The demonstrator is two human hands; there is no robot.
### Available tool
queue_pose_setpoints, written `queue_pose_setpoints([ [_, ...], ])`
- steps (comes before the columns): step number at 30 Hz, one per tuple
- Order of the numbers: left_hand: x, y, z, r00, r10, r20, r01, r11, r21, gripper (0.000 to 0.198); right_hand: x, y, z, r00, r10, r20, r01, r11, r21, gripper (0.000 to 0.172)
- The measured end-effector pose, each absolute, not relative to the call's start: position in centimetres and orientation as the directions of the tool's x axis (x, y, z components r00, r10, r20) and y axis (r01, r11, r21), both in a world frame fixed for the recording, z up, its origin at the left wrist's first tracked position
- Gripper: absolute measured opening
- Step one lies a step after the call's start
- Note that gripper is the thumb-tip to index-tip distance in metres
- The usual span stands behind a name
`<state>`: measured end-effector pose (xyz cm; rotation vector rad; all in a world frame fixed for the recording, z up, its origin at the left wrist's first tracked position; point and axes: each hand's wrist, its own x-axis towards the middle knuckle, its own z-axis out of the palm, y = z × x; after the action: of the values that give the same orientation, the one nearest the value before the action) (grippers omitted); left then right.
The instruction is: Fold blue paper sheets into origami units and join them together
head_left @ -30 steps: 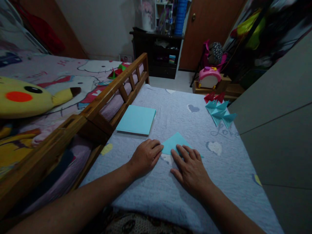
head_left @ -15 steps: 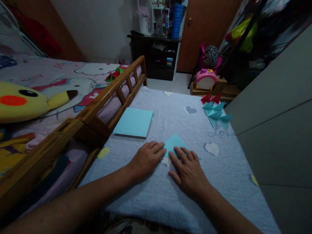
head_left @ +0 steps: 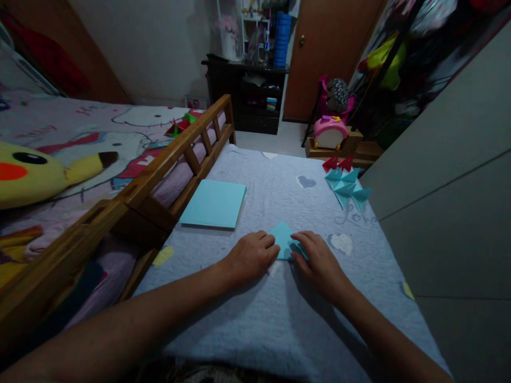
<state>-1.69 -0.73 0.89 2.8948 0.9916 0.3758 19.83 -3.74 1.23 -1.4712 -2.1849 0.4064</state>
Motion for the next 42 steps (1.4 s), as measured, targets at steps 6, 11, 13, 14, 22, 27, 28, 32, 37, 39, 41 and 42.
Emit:
queue_pose_setpoints([
  [6,-1.6,-0.5,-0.3,0.726,0.623,0.292,0.617,-0.777,0.124,0.016,18.5,0.7,1.6,-0.161,0.987,-0.008,0.941,0.151,-0.303,0.022],
  [11,-1.4,-0.1,-0.4,0.682,0.673,0.287,0.640,-0.739,0.210,0.015,17.8,1.4,1.2,-0.118,0.992,-0.036,0.956,0.104,-0.275,0.015],
  [13,-1.4,-0.1,-0.3,0.659,0.698,0.281,0.637,-0.716,0.283,0.013,18.0,1.3,1.1,-0.118,0.993,-0.030,0.944,0.102,-0.314,0.012],
  [14,-1.4,-0.1,-0.3,0.640,0.715,0.282,0.638,-0.699,0.324,0.010,18.1,1.3,1.1,-0.121,0.992,-0.027,0.935,0.104,-0.340,0.011],
  [22,-1.7,0.1,-0.4,0.503,0.819,0.277,0.632,-0.567,0.528,0.033,18.9,1.3,2.1,-0.155,0.986,-0.068,0.769,0.077,-0.635,0.006],
  [27,-1.8,0.2,-1.0,0.448,0.859,0.248,0.592,-0.493,0.638,0.064,19.3,1.2,2.4,-0.222,0.972,-0.075,0.637,0.086,-0.766,0.013],
  [28,-1.8,0.3,-0.8,0.440,0.866,0.238,0.584,-0.477,0.656,0.068,19.3,1.2,2.4,-0.235,0.969,-0.078,0.618,0.087,-0.781,0.019],
  [32,-1.8,0.4,0.5,0.428,0.892,0.145,0.538,-0.381,0.752,0.046,19.2,1.3,2.6,-0.252,0.964,-0.084,0.549,0.071,-0.833,0.024],
  [37,-1.9,0.7,1.9,0.410,0.911,0.039,0.393,-0.215,0.894,0.023,18.9,1.1,3.0,-0.270,0.957,-0.108,0.473,0.034,-0.881,0.026],
  [39,-1.9,0.8,1.9,0.401,0.916,0.017,0.354,-0.172,0.919,0.026,18.8,1.1,3.1,-0.273,0.955,-0.116,0.454,0.022,-0.891,0.027],
  [41,-1.9,0.9,1.8,0.400,0.916,-0.003,0.327,-0.140,0.934,0.026,18.8,1.1,3.1,-0.277,0.953,-0.126,0.446,0.011,-0.895,0.028],
  [42,-1.9,0.9,1.7,0.402,0.915,-0.011,0.319,-0.129,0.939,0.026,18.8,1.1,3.1,-0.279,0.951,-0.132,0.444,0.006,-0.896,0.028],
])
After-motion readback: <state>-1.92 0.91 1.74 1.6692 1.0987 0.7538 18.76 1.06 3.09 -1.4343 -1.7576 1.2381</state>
